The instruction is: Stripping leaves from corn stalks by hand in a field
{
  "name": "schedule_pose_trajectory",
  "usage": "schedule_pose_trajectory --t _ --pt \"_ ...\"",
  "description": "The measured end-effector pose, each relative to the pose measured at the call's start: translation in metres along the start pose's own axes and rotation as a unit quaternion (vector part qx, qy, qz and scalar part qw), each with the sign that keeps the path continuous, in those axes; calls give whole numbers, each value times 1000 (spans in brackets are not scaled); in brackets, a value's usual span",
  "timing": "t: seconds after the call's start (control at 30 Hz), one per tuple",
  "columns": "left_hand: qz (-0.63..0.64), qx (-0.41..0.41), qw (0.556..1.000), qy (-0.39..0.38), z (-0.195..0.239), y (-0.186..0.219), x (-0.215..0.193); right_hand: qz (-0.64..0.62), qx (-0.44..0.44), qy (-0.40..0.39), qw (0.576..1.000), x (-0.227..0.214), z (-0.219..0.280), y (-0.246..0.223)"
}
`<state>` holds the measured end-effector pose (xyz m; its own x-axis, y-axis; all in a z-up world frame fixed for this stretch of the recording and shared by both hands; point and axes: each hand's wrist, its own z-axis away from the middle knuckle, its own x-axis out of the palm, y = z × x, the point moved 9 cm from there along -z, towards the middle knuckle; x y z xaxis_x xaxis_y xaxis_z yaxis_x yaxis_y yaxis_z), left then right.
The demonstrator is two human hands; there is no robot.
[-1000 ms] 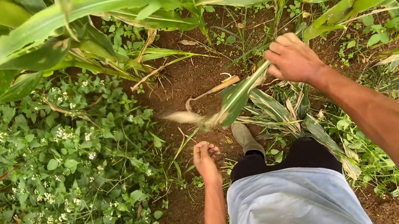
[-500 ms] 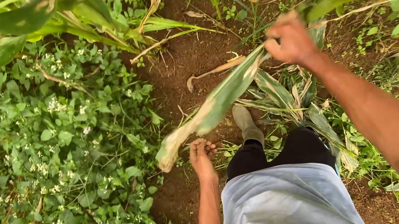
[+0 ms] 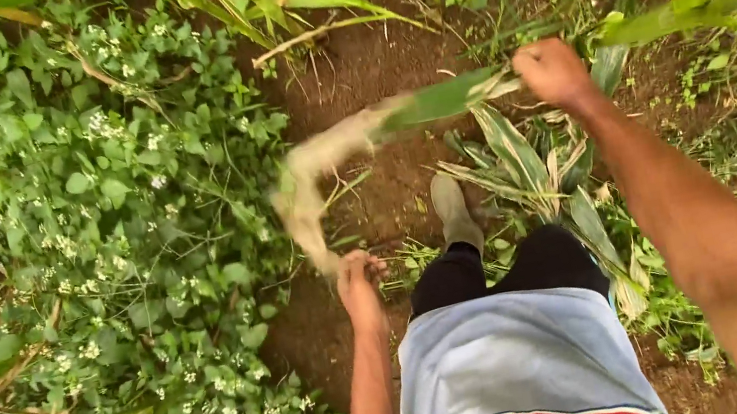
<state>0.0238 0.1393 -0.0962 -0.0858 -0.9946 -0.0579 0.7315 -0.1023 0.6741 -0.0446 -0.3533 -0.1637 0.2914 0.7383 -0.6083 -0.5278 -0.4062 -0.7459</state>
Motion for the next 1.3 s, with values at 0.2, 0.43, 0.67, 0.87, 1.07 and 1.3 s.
schedule_pose_trajectory --t 0.2,0.43,0.67,0.87,1.07,1.3 --pt "19 5 1000 18 21 7 -11 -87 -1 28 996 -17 -3 -27" --pt "40 -27 998 35 31 -35 -32 -107 117 -5 987 -3 2 -8" --pt "2 52 996 72 52 0 -15 -227 314 -129 913 173 142 66" --pt "-222 227 947 48 80 55 25 56 132 -242 960 154 169 -35" --pt "-555 460 693 -7 105 112 77 301 -181 -169 921 100 133 -144" --pt "-630 391 670 -45 56 125 71 271 -226 -108 929 22 131 -258"
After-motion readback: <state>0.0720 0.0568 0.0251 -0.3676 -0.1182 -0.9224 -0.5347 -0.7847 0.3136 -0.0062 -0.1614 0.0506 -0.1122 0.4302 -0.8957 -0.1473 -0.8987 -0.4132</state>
